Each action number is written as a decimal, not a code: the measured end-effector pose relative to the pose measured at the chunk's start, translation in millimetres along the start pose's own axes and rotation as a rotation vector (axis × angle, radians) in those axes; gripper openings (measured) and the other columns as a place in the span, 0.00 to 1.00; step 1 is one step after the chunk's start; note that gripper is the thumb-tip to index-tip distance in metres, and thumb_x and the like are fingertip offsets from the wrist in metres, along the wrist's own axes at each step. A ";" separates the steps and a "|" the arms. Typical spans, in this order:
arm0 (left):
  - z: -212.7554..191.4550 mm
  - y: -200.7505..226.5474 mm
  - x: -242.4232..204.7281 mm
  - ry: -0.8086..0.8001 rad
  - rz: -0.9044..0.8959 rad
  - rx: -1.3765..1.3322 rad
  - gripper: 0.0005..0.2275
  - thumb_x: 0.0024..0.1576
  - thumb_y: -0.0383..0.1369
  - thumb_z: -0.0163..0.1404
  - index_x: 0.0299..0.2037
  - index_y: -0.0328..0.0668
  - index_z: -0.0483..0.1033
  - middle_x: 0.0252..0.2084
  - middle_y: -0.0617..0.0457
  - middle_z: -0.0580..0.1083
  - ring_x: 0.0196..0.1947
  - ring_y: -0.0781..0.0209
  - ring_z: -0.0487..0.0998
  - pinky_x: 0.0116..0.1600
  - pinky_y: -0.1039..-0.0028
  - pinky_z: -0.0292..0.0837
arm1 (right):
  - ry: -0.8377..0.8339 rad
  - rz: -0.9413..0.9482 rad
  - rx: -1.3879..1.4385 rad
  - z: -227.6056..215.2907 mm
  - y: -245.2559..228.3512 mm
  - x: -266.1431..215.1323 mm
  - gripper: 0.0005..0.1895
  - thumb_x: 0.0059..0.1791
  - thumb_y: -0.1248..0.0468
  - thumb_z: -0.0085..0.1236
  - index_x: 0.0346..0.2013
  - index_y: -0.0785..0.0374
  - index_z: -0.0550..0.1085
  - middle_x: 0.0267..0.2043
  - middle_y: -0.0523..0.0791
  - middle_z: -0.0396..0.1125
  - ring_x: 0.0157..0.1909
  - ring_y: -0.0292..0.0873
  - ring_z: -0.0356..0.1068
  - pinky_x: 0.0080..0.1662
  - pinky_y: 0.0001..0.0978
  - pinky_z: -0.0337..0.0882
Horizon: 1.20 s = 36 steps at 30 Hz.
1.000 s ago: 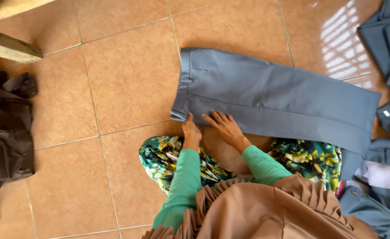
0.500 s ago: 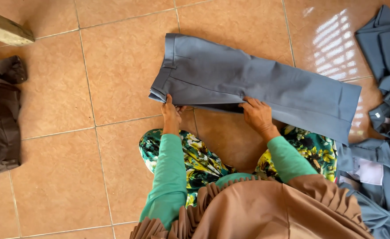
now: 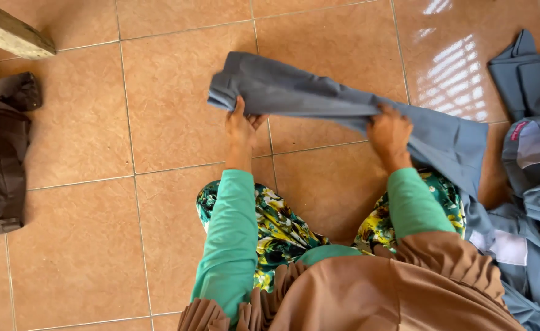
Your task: Folding grey trousers into neat rectangular stacks while sitting on the floor.
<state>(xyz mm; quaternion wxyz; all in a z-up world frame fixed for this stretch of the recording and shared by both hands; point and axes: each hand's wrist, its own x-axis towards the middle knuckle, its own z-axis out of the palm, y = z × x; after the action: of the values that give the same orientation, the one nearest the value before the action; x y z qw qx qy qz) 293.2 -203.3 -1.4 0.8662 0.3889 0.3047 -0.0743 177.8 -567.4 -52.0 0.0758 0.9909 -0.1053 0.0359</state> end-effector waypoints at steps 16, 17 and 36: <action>-185.6 15.5 6.0 0.346 0.019 -0.110 0.46 0.59 0.57 0.52 0.77 0.41 0.37 0.78 0.33 0.40 0.76 0.35 0.44 0.78 0.48 0.44 | 0.064 -0.342 0.162 82.2 -131.3 -106.8 0.09 0.45 0.60 0.54 0.33 0.46 0.82 0.56 0.33 0.71 0.58 0.42 0.69 0.42 0.39 0.72; -177.9 9.8 3.1 0.370 -0.031 -0.114 0.48 0.58 0.57 0.53 0.77 0.41 0.35 0.78 0.34 0.39 0.77 0.37 0.43 0.77 0.49 0.42 | 0.009 -0.320 0.191 82.7 -133.0 -102.5 0.09 0.48 0.58 0.52 0.33 0.46 0.81 0.53 0.33 0.72 0.55 0.41 0.71 0.43 0.39 0.71; -55.3 -69.3 -68.2 0.010 -0.223 -0.084 0.43 0.58 0.56 0.55 0.75 0.37 0.49 0.74 0.30 0.54 0.74 0.33 0.53 0.76 0.44 0.42 | 0.303 -0.302 0.290 12.7 -118.5 -85.0 0.08 0.36 0.53 0.69 0.25 0.49 0.80 0.47 0.40 0.70 0.48 0.46 0.70 0.45 0.41 0.68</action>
<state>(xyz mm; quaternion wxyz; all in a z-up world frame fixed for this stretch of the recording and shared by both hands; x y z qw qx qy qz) 187.1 -218.4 -33.3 0.8665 0.3163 0.3534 -0.1555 121.0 -437.6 -88.8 -0.0478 0.9792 0.0627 0.1868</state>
